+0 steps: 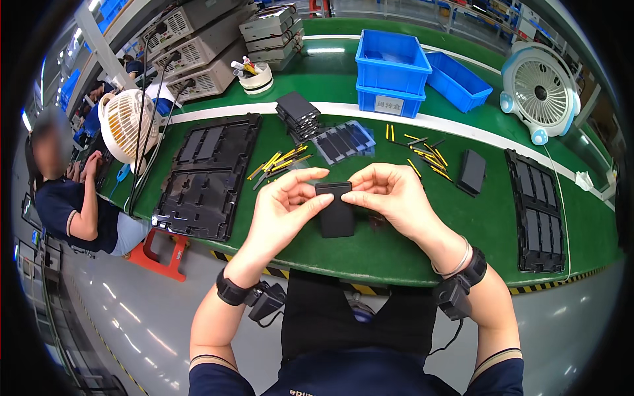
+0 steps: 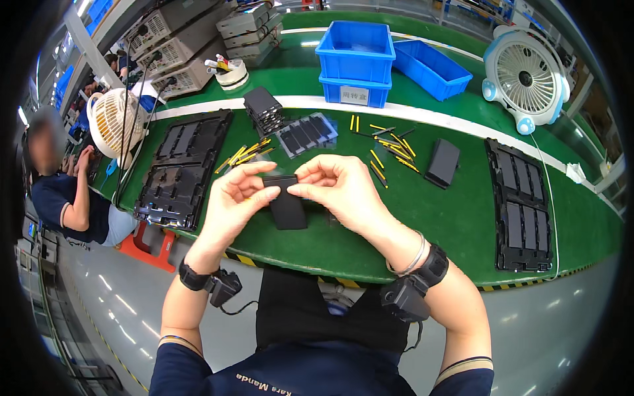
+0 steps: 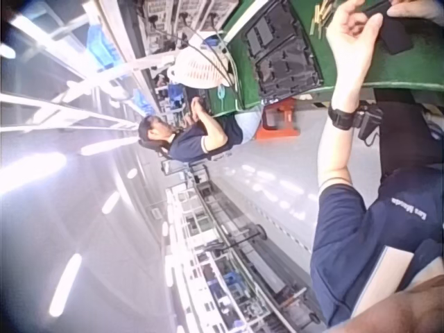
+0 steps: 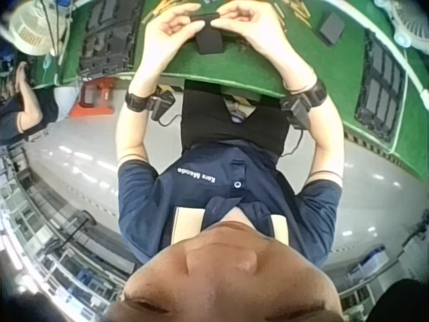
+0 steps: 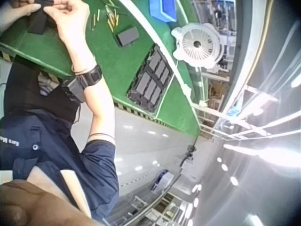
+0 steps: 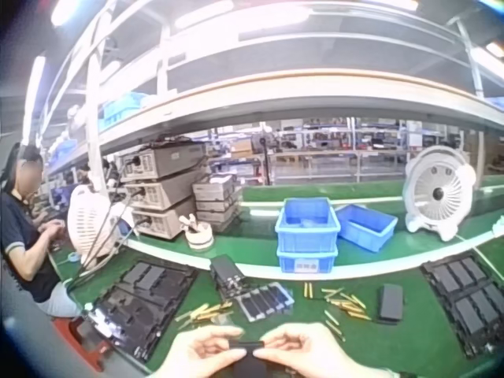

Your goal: Applying black adhesive labels or films to a small rectangular electronic module at an assembly workbench.

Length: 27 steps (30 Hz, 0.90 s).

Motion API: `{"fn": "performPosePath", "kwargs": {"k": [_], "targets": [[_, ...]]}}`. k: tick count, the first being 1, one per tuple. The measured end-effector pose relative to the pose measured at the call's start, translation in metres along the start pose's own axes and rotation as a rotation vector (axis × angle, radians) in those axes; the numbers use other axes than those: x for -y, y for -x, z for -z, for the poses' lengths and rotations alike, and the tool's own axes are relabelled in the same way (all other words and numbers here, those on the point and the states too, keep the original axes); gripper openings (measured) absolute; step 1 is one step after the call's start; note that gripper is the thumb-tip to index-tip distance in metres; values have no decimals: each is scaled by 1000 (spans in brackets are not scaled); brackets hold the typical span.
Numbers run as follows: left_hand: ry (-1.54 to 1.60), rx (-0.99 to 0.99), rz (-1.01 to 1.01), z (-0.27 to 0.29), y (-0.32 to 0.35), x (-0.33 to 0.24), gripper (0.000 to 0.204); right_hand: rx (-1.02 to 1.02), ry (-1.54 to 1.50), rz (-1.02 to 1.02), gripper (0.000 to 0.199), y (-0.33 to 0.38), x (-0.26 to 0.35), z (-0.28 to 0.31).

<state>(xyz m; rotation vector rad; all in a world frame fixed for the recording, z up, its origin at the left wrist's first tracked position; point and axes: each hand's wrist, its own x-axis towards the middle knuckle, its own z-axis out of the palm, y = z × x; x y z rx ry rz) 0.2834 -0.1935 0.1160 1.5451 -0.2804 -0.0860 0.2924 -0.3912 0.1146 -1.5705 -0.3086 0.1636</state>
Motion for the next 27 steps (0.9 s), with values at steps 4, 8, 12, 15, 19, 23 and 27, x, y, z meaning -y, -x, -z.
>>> {"fn": "performPosePath", "kwargs": {"k": [4, 8, 12, 15, 19, 23, 27], "targets": [[-238, 65, -57, 4, -15, -14, 16, -10, -32, 2, 18, 2, -1, -5], [-392, 136, -32, 2, -20, -21, 15, -27, -28, 3, 14, 4, -2, -7], [-335, 132, -16, 0, -21, -20, 14, -54, 56, 17, 14, 7, 5, -10], [-376, 144, -2, -4, -21, -25, 14, -56, 84, 43, 9, 10, 6, -8], [-348, 201, 7, 0, -27, -24, 13, -79, 127, 98, 9, 11, 0, -12], [-295, 217, -42, 1, -26, -24, 15, -99, 130, 143, 9, 13, 4, -12], [-335, 218, -70, 0, -26, -26, 15, -90, 129, 114, 8, 13, 3, -13]]}}
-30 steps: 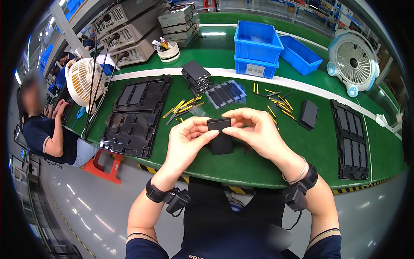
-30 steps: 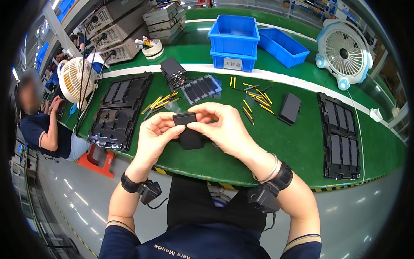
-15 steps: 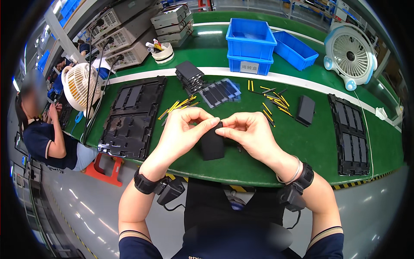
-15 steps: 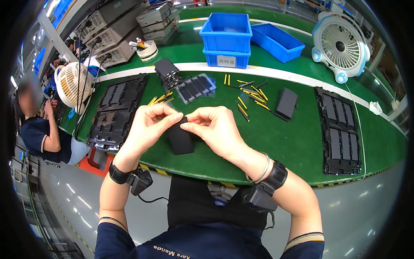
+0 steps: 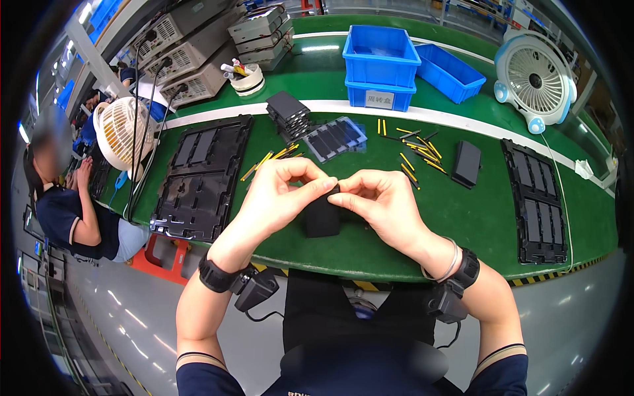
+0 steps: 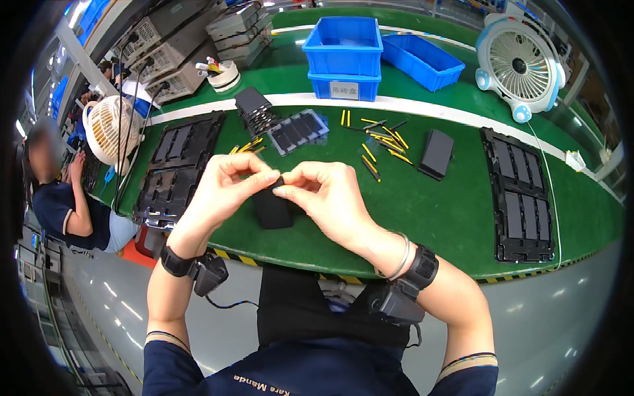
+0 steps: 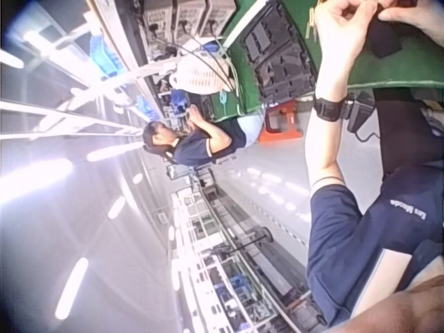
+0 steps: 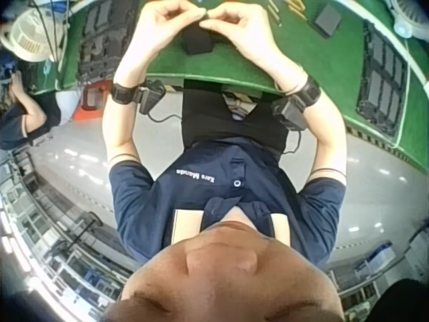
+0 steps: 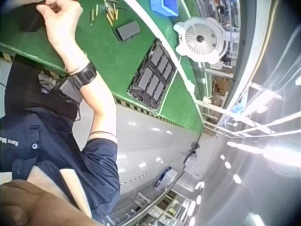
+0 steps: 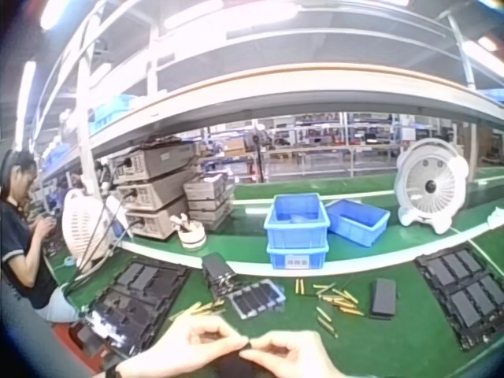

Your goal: Applying black adhesive labels or films to a small rectangular electronic module at an assembly workbench.

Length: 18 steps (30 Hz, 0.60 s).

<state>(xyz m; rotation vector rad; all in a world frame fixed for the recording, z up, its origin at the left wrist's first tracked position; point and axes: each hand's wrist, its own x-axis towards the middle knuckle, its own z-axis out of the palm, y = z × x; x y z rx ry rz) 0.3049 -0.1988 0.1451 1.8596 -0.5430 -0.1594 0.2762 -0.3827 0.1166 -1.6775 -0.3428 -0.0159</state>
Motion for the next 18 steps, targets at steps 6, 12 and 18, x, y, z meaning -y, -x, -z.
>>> {"fn": "performPosePath", "kwargs": {"k": [6, 12, 18], "targets": [[327, -41, 280, -9, -3, 6, 27, -22, -217, -67, 12, -9, -15, 5], [588, -103, 294, -1, 10, 20, 33, -37, -355, -53, 23, -11, -9, 6], [519, -165, 192, -11, 13, 18, 29, -4, -315, -40, 26, -10, -11, 6]]}}
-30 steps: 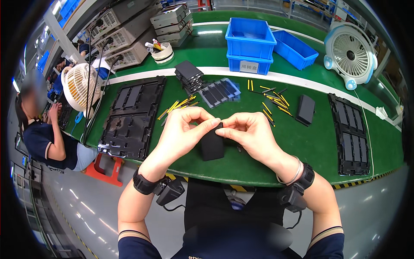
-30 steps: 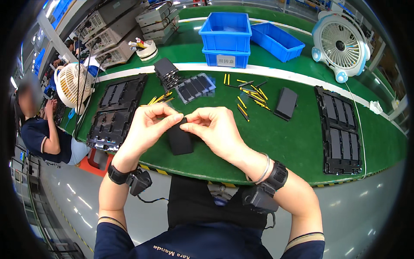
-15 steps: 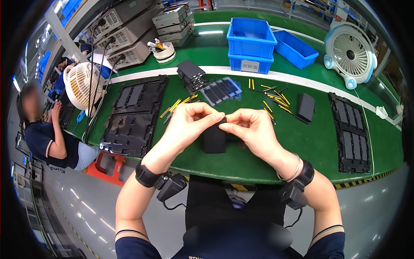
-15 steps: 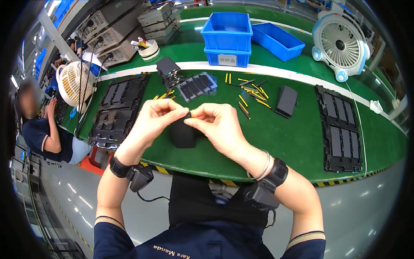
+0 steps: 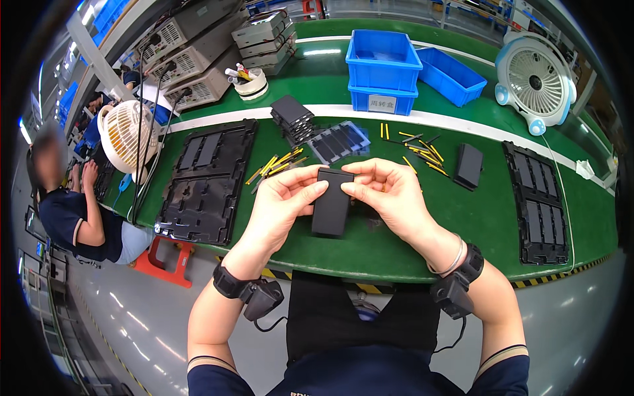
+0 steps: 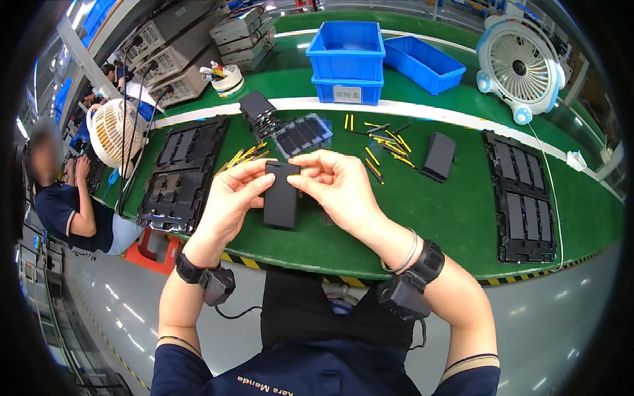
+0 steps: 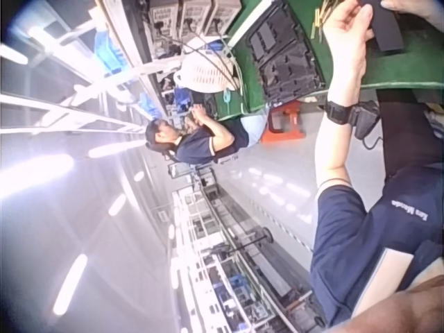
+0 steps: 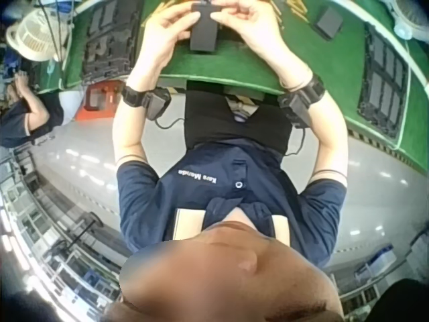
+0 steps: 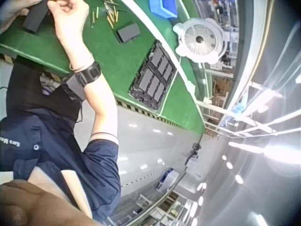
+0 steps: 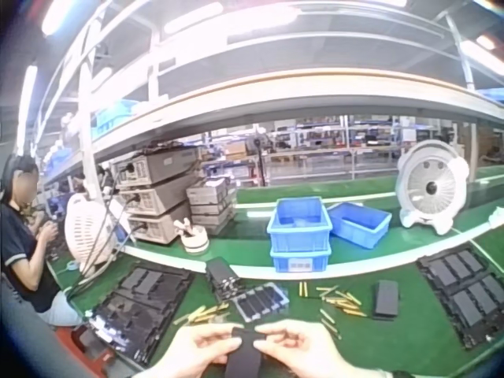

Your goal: Applying black adhesive labels or films to a small rectangular electronic module at an assembly workbench.

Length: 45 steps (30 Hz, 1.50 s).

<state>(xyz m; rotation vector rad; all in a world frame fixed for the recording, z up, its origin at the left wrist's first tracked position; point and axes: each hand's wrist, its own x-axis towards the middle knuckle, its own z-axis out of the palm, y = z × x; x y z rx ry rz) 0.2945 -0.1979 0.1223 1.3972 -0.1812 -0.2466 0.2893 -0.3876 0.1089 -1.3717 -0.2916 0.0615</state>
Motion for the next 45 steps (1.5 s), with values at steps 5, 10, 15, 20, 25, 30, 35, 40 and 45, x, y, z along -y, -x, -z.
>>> {"fn": "performPosePath", "kwargs": {"k": [5, 10, 15, 20, 25, 30, 35, 40, 45], "targets": [[-31, 7, -70, -6, 7, 0, 29, 21, 93, 43, 23, 2, -2, 1], [-77, -12, -81, -14, 14, 2, 27, 7, 176, 110, 21, 8, 3, -9], [-82, -38, -98, -21, 16, 6, 26, -84, 159, 63, 13, 12, 10, -16], [-95, -63, -168, -29, 13, 15, 29, -178, 266, 118, 12, 11, 8, -14], [-105, -96, -174, -29, 13, 16, 32, -181, 257, 92, 13, 9, 9, -12], [-86, -107, -186, -30, 15, 16, 32, -109, 217, 221, 14, 9, 1, -9], [-68, -110, -215, -30, 14, 21, 31, -142, 269, 162, 12, 8, 1, -9], [-67, -106, -205, -31, 12, 16, 31, -185, 109, 140, 13, 10, 5, -15], [-59, -108, -197, -33, 12, 24, 30, -155, 114, 127, 15, 7, -7, -10]]}}
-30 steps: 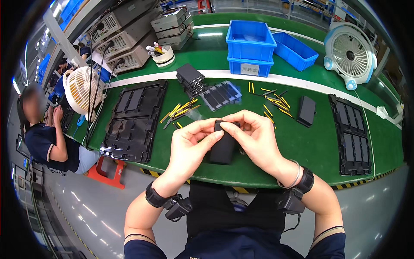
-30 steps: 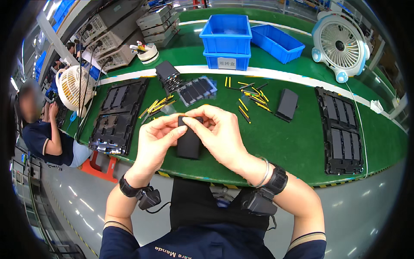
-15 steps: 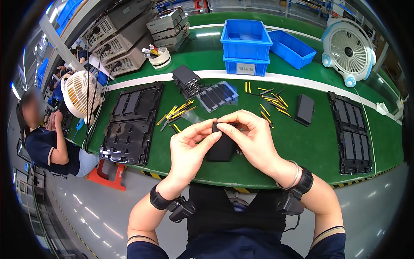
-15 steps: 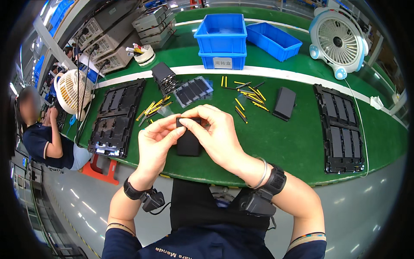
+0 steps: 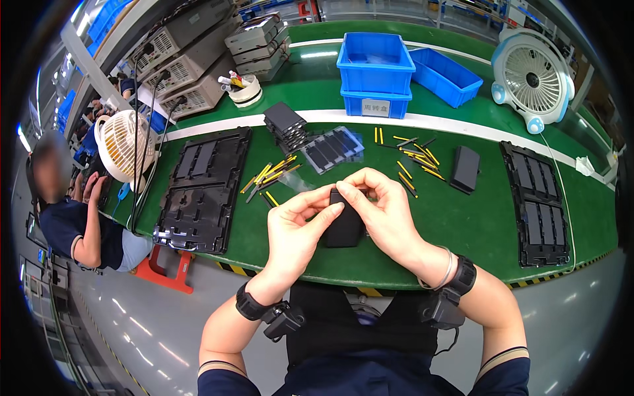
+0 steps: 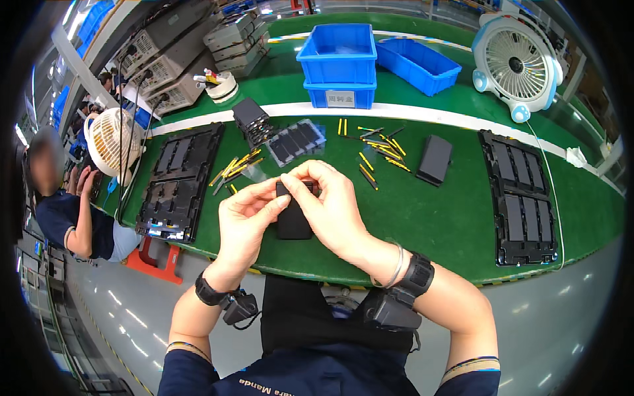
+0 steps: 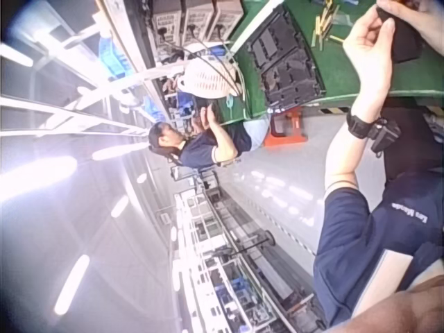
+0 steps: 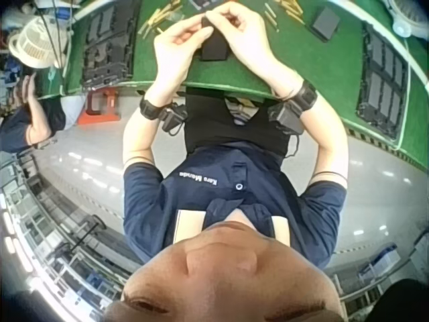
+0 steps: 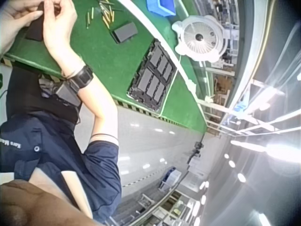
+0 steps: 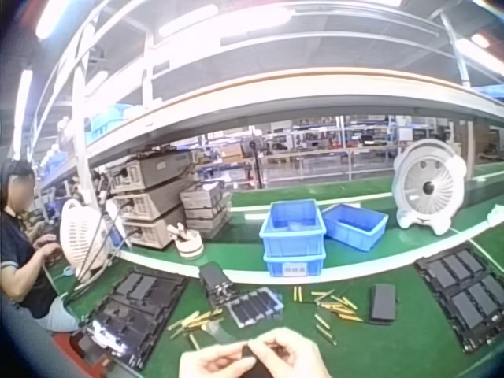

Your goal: Applying black adhesive labels or films to a small rectangular electronic module at an assembly workbench.

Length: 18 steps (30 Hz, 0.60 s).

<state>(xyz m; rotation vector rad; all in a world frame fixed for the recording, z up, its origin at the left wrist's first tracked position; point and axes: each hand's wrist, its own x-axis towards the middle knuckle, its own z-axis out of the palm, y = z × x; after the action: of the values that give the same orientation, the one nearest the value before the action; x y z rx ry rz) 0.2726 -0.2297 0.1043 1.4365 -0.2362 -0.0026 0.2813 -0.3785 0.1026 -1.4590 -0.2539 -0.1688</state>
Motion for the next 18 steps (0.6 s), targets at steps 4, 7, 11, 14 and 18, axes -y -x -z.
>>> {"fn": "performPosePath", "kwargs": {"k": [4, 7, 11, 14, 18], "targets": [[26, -6, 42, 1, 0, 1, 30, 19, 36, -27, 16, -1, 1, 4], [28, -18, 68, 8, -2, -2, 32, 116, 222, 47, 25, -4, 12, 14], [93, -79, 51, 10, 1, 2, 36, 196, 5, -163, 37, -5, 10, 20], [-48, -101, -56, 11, 7, 6, 38, 182, 3, -139, 32, -5, 4, 16], [-131, -82, -144, 9, 9, 10, 39, 171, 125, -103, 25, -4, 10, 14]]}}
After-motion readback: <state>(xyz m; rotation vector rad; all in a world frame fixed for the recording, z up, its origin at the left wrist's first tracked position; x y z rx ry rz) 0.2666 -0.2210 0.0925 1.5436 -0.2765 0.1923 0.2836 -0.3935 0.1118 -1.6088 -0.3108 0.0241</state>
